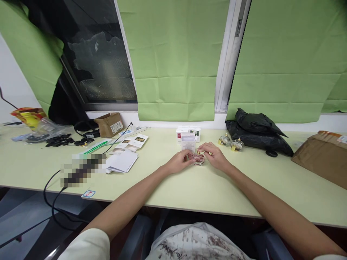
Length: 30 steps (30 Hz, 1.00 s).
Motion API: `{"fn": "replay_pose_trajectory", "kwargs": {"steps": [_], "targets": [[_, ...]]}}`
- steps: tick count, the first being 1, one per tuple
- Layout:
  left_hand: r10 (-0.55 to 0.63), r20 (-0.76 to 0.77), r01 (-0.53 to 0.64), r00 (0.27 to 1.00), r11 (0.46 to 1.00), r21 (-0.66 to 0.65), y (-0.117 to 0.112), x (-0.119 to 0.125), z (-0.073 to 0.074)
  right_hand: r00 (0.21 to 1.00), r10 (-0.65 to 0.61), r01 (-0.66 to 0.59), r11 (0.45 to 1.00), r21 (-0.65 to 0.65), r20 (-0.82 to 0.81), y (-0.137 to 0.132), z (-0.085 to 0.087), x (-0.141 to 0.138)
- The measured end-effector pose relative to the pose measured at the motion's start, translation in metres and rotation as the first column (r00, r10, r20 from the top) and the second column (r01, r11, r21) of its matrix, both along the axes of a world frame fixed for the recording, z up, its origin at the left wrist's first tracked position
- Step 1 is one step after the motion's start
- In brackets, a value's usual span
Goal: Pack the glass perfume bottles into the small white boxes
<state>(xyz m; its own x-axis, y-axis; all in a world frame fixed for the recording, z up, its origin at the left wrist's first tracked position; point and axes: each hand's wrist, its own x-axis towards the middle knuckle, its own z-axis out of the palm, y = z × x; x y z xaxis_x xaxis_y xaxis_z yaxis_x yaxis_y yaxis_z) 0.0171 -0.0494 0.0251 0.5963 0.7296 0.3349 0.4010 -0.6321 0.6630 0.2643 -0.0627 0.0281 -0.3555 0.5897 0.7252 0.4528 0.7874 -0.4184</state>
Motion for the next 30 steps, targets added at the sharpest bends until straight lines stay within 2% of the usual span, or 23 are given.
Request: {"fn": "replay_pose_trajectory", "kwargs": {"steps": [12, 30], "targets": [[0.014, -0.009, -0.014, 1.000, 1.000, 0.006, -0.0005, 0.0003, 0.0002, 0.999, -0.023, 0.023, 1.000, 0.001, -0.022, -0.0006, 0.0014, 0.0002], [0.013, -0.008, -0.013, 1.000, 1.000, 0.007, -0.0006, 0.0003, 0.0002, 0.999, -0.023, 0.022, 0.999, 0.025, 0.040, -0.0018, 0.0026, 0.0033]]}}
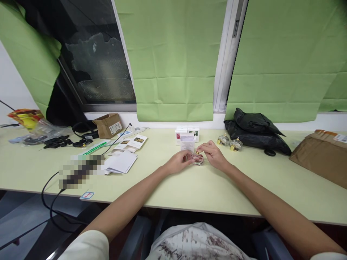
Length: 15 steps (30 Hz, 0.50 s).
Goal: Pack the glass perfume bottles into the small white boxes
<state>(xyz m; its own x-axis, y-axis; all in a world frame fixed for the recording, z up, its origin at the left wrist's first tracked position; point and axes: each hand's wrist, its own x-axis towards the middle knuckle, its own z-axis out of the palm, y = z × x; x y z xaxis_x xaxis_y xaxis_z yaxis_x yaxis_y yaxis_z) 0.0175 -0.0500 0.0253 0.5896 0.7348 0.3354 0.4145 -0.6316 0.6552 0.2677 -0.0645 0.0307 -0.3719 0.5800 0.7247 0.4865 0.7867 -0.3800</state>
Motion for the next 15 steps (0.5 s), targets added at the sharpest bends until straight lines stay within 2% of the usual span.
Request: {"fn": "replay_pose_trajectory", "kwargs": {"steps": [15], "targets": [[0.007, -0.024, -0.007, 1.000, 1.000, -0.004, 0.0004, -0.0003, 0.0005, 0.999, -0.025, 0.024, 0.999, 0.043, 0.032, -0.0023, 0.0013, -0.0013]]}}
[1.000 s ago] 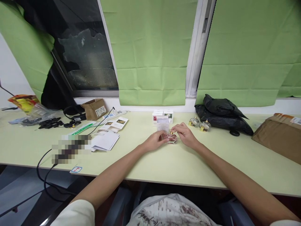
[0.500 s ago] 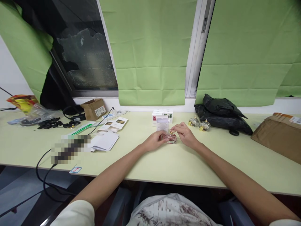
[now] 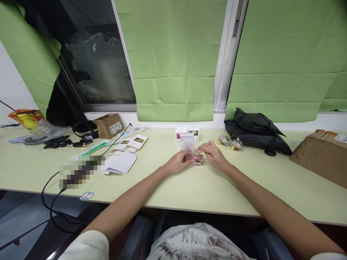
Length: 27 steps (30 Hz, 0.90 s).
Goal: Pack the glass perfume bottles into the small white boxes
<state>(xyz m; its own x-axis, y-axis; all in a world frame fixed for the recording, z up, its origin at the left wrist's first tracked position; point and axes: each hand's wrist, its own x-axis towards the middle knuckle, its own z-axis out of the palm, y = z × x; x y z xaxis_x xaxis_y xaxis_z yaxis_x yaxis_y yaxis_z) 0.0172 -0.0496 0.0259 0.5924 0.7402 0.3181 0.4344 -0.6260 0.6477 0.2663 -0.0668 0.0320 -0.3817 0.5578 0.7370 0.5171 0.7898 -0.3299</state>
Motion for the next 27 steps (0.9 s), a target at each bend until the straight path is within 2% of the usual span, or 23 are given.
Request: {"fn": "replay_pose_trajectory", "kwargs": {"steps": [16, 21, 24, 27], "targets": [[-0.002, 0.010, 0.002, 1.000, 1.000, 0.003, 0.001, 0.000, -0.001, 1.000, -0.012, 0.012, 1.000, -0.017, 0.013, -0.002, -0.003, 0.001], [-0.004, 0.015, 0.004, 1.000, 1.000, -0.013, 0.001, -0.001, -0.001, 0.998, -0.042, 0.043, 0.999, -0.015, 0.045, -0.007, 0.001, 0.000], [-0.001, 0.011, 0.001, 1.000, 1.000, 0.001, 0.000, -0.001, 0.000, 0.984, -0.124, 0.120, 0.992, 0.038, 0.128, -0.007, 0.004, 0.006], [-0.005, 0.016, 0.005, 1.000, 1.000, 0.011, -0.002, -0.001, 0.002, 0.930, -0.306, 0.289, 0.951, 0.111, 0.202, -0.003, 0.005, 0.015]]}}
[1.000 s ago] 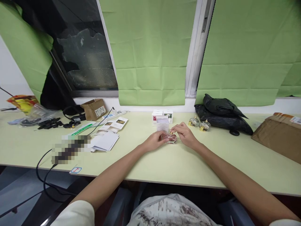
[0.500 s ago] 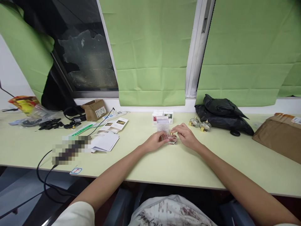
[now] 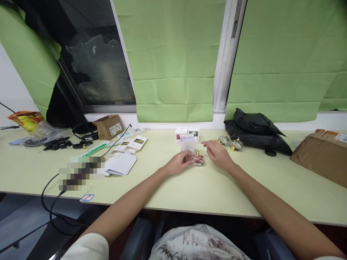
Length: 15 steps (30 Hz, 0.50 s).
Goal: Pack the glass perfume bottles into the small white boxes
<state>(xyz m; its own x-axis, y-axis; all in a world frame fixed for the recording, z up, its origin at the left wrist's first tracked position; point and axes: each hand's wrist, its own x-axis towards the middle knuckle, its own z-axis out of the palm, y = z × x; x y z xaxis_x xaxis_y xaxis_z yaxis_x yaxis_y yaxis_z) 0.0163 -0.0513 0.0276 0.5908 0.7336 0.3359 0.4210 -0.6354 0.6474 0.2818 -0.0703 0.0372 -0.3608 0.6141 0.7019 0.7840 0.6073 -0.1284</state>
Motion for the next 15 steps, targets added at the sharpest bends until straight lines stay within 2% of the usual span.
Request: {"fn": "replay_pose_trajectory", "kwargs": {"steps": [4, 7, 11, 15], "targets": [[-0.013, 0.018, 0.013, 1.000, 1.000, 0.003, -0.002, 0.000, 0.001, 0.965, -0.257, 0.258, 0.966, -0.006, 0.044, 0.006, -0.003, 0.010], [-0.012, 0.008, 0.012, 1.000, 1.000, 0.001, -0.001, 0.001, 0.001, 0.918, -0.383, 0.393, 0.913, -0.112, 0.099, 0.010, -0.005, 0.013], [0.016, -0.009, -0.016, 1.000, 1.000, -0.010, 0.000, 0.001, -0.001, 0.876, -0.435, 0.480, 0.833, -0.276, 0.210, 0.010, -0.006, 0.013], [0.025, -0.015, -0.025, 1.000, 1.000, -0.001, 0.000, 0.000, -0.001, 0.863, -0.422, 0.500, 0.793, -0.348, 0.277, 0.007, -0.007, 0.010]]}}
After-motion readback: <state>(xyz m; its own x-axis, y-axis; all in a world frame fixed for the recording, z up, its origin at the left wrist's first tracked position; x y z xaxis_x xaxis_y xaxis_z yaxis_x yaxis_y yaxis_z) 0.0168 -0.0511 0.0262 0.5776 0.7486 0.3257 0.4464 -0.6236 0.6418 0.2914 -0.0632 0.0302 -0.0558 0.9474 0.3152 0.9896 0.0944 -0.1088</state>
